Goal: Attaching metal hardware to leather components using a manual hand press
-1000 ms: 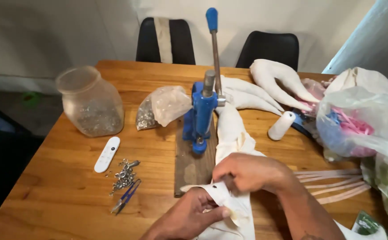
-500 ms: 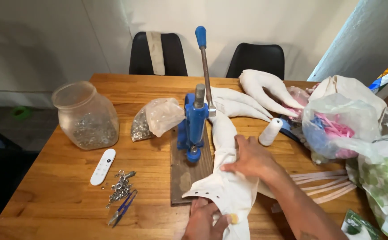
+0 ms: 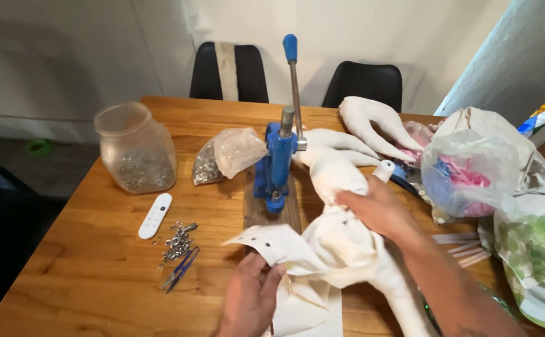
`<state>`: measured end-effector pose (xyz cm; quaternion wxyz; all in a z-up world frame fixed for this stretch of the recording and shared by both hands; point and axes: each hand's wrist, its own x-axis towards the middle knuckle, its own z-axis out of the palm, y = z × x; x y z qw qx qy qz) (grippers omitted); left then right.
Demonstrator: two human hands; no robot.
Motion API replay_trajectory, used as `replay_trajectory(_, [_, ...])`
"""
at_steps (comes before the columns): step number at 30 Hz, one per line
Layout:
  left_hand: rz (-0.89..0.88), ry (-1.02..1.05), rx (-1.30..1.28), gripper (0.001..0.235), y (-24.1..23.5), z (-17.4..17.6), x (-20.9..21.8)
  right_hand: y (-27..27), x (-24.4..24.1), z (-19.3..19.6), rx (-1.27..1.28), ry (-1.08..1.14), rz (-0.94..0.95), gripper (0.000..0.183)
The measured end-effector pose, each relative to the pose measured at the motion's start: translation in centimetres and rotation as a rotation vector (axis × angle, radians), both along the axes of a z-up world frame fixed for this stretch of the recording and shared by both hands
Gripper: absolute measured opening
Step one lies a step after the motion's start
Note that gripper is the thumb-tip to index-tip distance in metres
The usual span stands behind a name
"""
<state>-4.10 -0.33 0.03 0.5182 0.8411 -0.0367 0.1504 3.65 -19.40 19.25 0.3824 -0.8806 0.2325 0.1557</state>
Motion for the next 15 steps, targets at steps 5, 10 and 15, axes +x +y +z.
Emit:
replay_trajectory(5, [-0.415,0.401,-0.547,0.019,3.2,8.1,-1.8,0.6,-4.6,4.0,0.243,-0.225,-0.168,0.048])
replay_trajectory(10, [-0.580,0.222,-0.510,0.016,7.2,14.2,-2.7,-0.6,-10.0,4.5,0.141,-0.414,-0.205,0.052])
replay_trajectory(15, [-0.670,-0.001,-0.278,0.018,10.1,22.7,-2.8,-2.5,-14.5,-12.8,0.198,-0.477,-0.079,0.058])
